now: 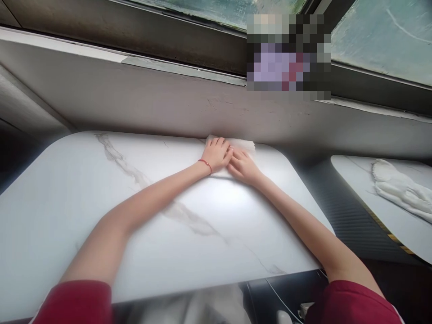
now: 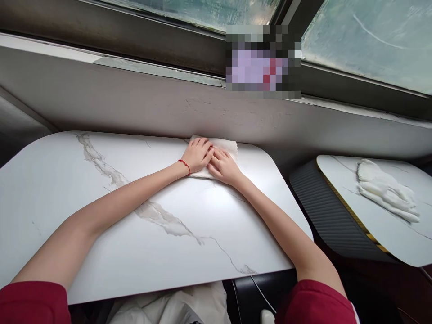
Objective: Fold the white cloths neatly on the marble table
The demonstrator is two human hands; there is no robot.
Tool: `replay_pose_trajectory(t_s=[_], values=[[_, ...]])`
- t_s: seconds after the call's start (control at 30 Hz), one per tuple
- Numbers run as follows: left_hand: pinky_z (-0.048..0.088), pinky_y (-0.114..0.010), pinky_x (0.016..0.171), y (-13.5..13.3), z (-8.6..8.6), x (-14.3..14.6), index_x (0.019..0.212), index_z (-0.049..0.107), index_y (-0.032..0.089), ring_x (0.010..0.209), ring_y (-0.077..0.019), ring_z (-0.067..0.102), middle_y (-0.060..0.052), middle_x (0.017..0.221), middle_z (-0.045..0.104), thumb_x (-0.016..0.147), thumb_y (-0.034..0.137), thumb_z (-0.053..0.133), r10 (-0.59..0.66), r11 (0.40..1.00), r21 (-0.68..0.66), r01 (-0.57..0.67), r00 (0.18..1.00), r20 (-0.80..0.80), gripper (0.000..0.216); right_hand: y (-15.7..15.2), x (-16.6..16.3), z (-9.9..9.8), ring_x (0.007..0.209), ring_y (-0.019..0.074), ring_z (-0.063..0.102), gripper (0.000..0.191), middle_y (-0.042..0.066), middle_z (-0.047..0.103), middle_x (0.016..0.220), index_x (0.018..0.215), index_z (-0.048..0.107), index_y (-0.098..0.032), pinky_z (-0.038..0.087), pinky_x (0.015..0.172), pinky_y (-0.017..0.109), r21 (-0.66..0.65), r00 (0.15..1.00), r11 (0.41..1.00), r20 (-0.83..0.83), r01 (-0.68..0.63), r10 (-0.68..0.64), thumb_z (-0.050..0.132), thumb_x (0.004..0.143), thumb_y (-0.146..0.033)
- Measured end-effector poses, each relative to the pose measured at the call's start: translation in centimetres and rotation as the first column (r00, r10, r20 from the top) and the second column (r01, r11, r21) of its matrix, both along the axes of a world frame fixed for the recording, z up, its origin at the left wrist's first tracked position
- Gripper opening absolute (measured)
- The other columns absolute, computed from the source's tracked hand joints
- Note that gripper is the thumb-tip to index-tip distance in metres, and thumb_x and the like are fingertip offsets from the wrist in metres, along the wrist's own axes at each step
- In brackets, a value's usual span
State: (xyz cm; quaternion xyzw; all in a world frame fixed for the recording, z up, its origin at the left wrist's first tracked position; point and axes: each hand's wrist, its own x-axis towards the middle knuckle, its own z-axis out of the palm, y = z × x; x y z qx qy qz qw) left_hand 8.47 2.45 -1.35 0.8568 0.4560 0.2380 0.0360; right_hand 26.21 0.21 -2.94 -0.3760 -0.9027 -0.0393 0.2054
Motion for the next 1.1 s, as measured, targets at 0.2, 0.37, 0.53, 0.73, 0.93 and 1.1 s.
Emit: replay_pose_trajectory(t_s=[0.2,0.37,0.53,0.73,0.93,1.1], values=[[0.038,-0.047,0.11,-3.8,-0.1,1.1,0.133,0.06,0.011,0.128,-0.0324,0.049,-0.018,0.144,0.055,0.103,0.04,0.036,-0.04,0.999,-0.013,0.04,0.999,-0.009,0.048,-4.3,1.6,-0.1,0.14,0.0337,0.048,0.044,0.019,0.056,0.145,0.135,0.059,-0.017,0.045,0.108,0.054,0.042,1.0,0.999,0.02,-0.012,0.011,0.033,0.103,-0.031],[0.041,-0.048,0.108,-8.0,-0.3,2.5,0.133,0.06,0.013,0.126,-0.0319,0.051,-0.018,0.142,0.056,0.102,0.045,0.038,-0.242,0.97,-0.027,0.242,0.97,-0.005,0.05,-11.2,4.5,0.5,0.143,0.0327,0.046,0.052,0.014,0.049,0.154,0.153,0.042,-0.027,0.045,0.109,0.052,0.019,0.999,0.999,0.027,0.04,-0.04,0.039,0.102,-0.023],[0.038,-0.05,0.113,-11.8,-1.0,3.5,0.14,0.053,0.007,0.134,-0.0337,0.049,-0.022,0.145,0.054,0.099,0.039,0.043,-0.552,0.834,0.031,0.551,0.834,0.001,0.053,-19.0,6.6,1.4,0.143,0.03,0.047,0.063,0.009,0.049,0.155,0.16,0.032,-0.032,0.045,0.109,0.048,-0.019,0.988,0.988,-0.004,0.155,-0.155,0.04,0.1,-0.016],[0.031,-0.047,0.122,-15.4,-1.7,3.8,0.149,0.042,-0.002,0.146,-0.0335,0.04,-0.025,0.154,0.046,0.098,0.044,0.042,-0.754,0.656,0.032,0.754,0.656,0.012,0.069,-25.5,7.6,1.0,0.137,0.0294,0.054,0.065,0.006,0.05,0.155,0.159,0.037,-0.032,0.048,0.106,0.045,0.021,0.961,0.962,-0.052,0.274,-0.273,0.04,0.097,-0.012],[0.025,-0.045,0.126,-16.2,-1.6,4.1,0.152,0.039,-0.001,0.15,-0.0323,0.035,-0.024,0.159,0.041,0.099,0.047,0.04,-0.765,0.643,0.001,0.766,0.643,-0.043,0.071,-26.9,8.7,0.1,0.14,0.0305,0.051,0.065,0.007,0.045,0.159,0.16,0.034,-0.029,0.045,0.109,0.046,0.024,0.965,0.965,0.004,0.263,-0.263,0.038,0.097,-0.013],[0.023,-0.042,0.127,-16.0,-1.2,4.2,0.152,0.039,-0.002,0.15,-0.0318,0.035,-0.024,0.159,0.04,0.099,0.046,0.042,-0.769,0.637,-0.002,0.771,0.635,-0.075,0.073,-27.3,8.3,0.0,0.141,0.0303,0.05,0.065,0.005,0.044,0.16,0.161,0.032,-0.031,0.045,0.109,0.046,0.018,0.947,0.947,-0.035,0.32,-0.32,0.037,0.098,-0.015]])
